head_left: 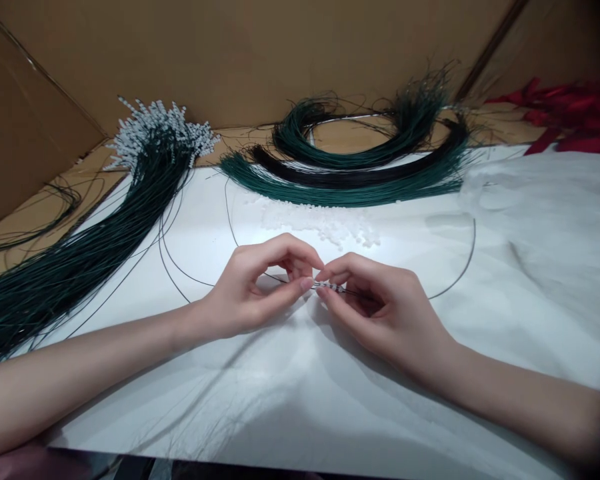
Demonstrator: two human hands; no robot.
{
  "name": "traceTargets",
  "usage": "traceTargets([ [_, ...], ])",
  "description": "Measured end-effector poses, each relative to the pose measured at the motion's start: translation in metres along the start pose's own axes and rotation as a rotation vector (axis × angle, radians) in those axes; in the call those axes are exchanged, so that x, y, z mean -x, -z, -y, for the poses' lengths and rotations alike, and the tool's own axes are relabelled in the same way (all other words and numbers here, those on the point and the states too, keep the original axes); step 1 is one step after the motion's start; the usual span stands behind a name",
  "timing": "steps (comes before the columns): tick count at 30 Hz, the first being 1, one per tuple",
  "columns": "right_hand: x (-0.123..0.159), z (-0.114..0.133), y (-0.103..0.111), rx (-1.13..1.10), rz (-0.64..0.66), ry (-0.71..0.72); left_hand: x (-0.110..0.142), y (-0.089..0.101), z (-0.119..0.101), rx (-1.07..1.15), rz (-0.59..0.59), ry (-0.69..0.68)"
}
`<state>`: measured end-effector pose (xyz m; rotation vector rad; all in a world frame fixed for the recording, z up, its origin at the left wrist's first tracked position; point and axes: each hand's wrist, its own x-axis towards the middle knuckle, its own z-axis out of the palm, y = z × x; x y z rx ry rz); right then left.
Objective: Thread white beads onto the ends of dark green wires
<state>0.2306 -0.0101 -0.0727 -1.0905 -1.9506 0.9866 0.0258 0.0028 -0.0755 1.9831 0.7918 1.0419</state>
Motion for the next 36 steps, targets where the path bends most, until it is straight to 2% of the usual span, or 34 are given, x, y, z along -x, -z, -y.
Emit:
traceTargets([
  [24, 0.000, 0.002, 0.001, -0.038, 0.062, -0.017, 0.001, -0.001, 0.002, 0.011, 0.017, -0.016],
  [28, 0.000, 0.002, 0.001, -0.044, 0.064, -0.020, -0.005, 0.006, 0.002, -0.001, 0.054, -0.011],
  [30, -0.001, 0.002, 0.001, -0.037, 0.060, -0.013, -0.013, 0.015, 0.006, -0.088, 0.060, -0.023],
  [34, -0.002, 0.002, 0.001, -0.005, 0.070, 0.014, -0.032, 0.033, 0.026, -0.486, -0.079, -0.177],
  [36, -0.002, 0.002, 0.000, 0.007, 0.081, 0.026, -0.038, 0.039, 0.038, -0.638, -0.089, -0.184],
])
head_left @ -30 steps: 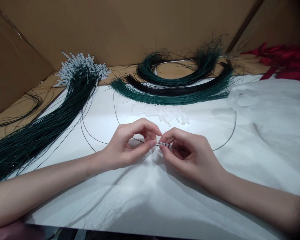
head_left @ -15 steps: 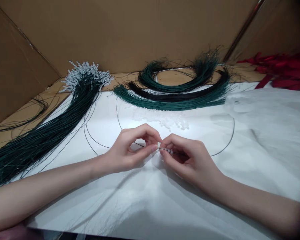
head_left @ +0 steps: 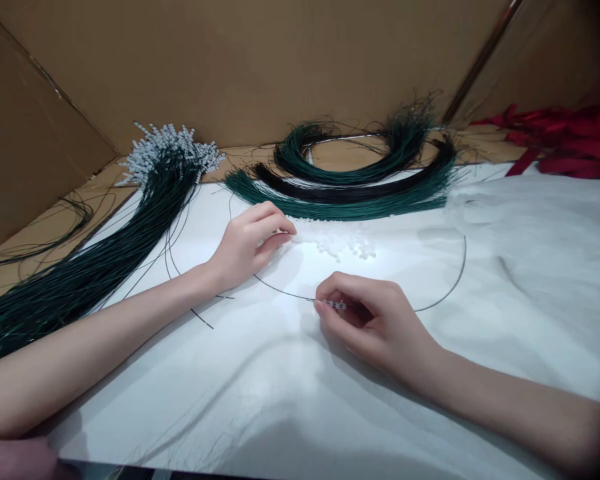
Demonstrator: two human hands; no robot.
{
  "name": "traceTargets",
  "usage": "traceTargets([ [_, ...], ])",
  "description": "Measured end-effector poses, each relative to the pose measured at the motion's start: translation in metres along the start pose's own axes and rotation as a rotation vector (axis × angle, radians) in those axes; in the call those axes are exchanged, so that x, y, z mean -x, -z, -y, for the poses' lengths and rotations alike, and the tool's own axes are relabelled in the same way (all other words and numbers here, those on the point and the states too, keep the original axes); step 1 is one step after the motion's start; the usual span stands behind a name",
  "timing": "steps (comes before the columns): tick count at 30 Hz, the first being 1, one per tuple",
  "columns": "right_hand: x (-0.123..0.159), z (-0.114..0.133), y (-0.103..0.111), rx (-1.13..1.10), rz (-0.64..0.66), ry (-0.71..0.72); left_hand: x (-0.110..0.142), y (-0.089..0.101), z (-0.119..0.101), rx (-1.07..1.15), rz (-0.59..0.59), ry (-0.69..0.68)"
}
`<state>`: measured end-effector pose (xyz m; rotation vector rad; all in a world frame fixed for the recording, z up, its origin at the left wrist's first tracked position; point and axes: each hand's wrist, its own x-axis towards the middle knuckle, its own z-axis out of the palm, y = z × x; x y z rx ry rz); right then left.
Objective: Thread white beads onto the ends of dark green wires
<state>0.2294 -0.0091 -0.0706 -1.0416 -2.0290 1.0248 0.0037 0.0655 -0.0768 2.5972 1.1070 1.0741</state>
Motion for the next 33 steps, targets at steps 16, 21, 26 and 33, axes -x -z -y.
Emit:
traceTargets([
  [16, 0.000, 0.000, -0.001, -0.016, -0.006, -0.007, -0.003, -0.004, 0.005, -0.006, 0.098, 0.042],
  [21, 0.000, 0.001, 0.002, -0.059, -0.035, -0.043, 0.008, 0.005, -0.027, 0.569, 0.115, 0.224],
  [26, -0.001, 0.002, 0.003, -0.081, -0.077, -0.044, 0.019, 0.002, -0.044, 0.860, 0.178, 0.292],
  [33, 0.000, 0.002, 0.002, -0.103, -0.089, -0.008, 0.024, -0.005, -0.041, 0.952, 0.188, 0.296],
])
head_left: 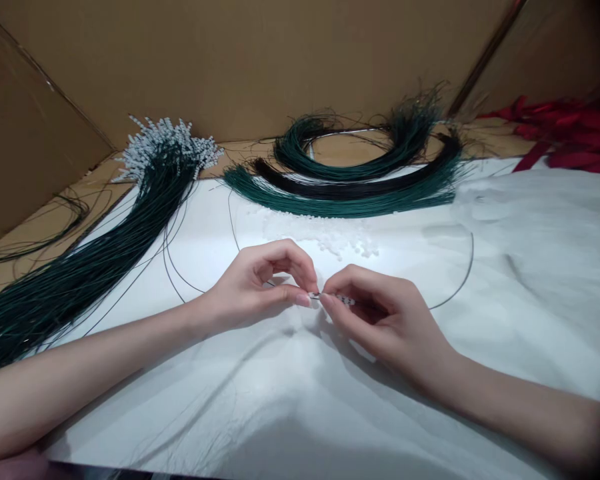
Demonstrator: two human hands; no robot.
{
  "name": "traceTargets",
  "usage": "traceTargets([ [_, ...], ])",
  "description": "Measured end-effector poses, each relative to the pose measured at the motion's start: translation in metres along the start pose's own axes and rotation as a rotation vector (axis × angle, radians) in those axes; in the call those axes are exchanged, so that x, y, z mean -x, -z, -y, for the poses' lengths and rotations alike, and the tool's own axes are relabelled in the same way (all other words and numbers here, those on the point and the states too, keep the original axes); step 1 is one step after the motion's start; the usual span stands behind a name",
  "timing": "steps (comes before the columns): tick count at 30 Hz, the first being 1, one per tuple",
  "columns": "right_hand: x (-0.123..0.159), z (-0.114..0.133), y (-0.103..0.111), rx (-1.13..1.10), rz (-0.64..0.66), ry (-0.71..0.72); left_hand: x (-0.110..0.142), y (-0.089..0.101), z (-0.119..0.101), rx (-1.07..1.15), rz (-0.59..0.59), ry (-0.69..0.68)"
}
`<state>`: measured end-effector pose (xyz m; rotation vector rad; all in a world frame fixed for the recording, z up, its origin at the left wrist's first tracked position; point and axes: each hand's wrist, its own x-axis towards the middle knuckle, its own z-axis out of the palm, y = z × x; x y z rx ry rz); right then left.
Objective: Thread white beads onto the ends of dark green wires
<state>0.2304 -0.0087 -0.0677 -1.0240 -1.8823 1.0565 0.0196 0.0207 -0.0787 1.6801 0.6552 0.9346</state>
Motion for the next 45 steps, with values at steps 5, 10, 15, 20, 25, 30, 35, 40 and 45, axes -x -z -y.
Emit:
traceTargets([
  [5, 0.0019, -0.0020, 0.0003, 0.003, 0.020, 0.016, 0.0004, -0.0014, -0.0005, 0.025, -0.001, -0.001],
  [10, 0.0014, -0.0018, 0.0001, 0.016, 0.021, 0.024, 0.0013, -0.0016, -0.0005, 0.018, 0.008, 0.010],
  [15, 0.0010, -0.0002, 0.0004, 0.014, 0.016, 0.037, 0.0008, -0.0017, 0.0003, 0.029, -0.001, 0.006],
  [20, 0.0010, -0.0017, 0.0000, 0.020, 0.016, 0.026, -0.0004, -0.0020, -0.0003, 0.034, -0.002, 0.009],
  [25, 0.0022, -0.0024, 0.0006, 0.036, 0.019, 0.038, -0.0004, -0.0017, -0.0007, 0.032, -0.003, 0.015],
  [30, 0.0017, -0.0011, 0.0000, 0.038, 0.012, 0.068, -0.0007, -0.0010, -0.0012, 0.020, -0.002, 0.013],
  [35, 0.0018, -0.0010, -0.0007, 0.049, 0.019, 0.062, 0.0002, -0.0008, -0.0014, 0.018, -0.009, 0.013],
  [40, 0.0018, -0.0014, -0.0001, 0.056, 0.017, 0.081, 0.0004, -0.0011, -0.0011, 0.027, 0.009, 0.022],
  [45, 0.0026, -0.0010, 0.0000, 0.063, 0.022, 0.078, 0.0003, -0.0012, -0.0012, 0.018, 0.011, 0.023],
])
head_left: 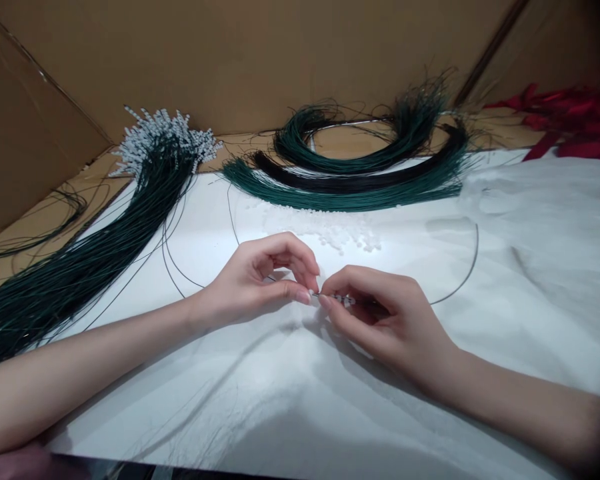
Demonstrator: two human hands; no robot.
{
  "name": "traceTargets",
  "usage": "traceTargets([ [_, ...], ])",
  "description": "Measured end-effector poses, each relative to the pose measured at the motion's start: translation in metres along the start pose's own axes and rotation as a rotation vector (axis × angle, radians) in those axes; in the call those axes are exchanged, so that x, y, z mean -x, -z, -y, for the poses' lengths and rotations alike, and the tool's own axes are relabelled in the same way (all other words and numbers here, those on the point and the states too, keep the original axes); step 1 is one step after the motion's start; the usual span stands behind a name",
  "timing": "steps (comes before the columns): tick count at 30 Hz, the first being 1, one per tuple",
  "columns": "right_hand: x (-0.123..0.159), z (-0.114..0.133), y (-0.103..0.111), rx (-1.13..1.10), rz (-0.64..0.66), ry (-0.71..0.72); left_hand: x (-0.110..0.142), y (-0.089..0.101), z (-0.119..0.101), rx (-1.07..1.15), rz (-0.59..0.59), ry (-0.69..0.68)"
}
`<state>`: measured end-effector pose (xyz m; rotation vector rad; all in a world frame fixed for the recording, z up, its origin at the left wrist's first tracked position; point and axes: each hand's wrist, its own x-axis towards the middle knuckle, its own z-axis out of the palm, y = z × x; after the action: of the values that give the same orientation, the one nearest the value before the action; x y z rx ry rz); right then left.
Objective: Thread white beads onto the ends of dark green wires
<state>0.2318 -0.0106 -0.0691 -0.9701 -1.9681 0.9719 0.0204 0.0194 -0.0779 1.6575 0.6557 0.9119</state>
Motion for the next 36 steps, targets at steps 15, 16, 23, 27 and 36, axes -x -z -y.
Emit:
traceTargets([
  [15, 0.0007, 0.0014, 0.0000, 0.027, -0.001, -0.001, 0.0017, -0.0007, -0.0007, -0.041, -0.016, -0.032],
  [16, 0.0005, 0.0017, 0.0001, 0.029, 0.001, -0.001, 0.0017, -0.0006, -0.0009, -0.042, -0.014, -0.033],
  [23, 0.0004, 0.0010, -0.0007, 0.058, 0.004, -0.014, 0.0027, -0.0012, -0.0009, -0.060, -0.007, -0.047],
  [27, 0.0017, -0.0017, -0.0006, 0.059, 0.005, -0.053, 0.0026, -0.0025, -0.0024, -0.117, -0.041, -0.066],
  [36, 0.0031, -0.0078, -0.0013, -0.002, -0.015, -0.131, 0.0041, -0.0062, -0.0060, -0.228, -0.050, -0.055],
])
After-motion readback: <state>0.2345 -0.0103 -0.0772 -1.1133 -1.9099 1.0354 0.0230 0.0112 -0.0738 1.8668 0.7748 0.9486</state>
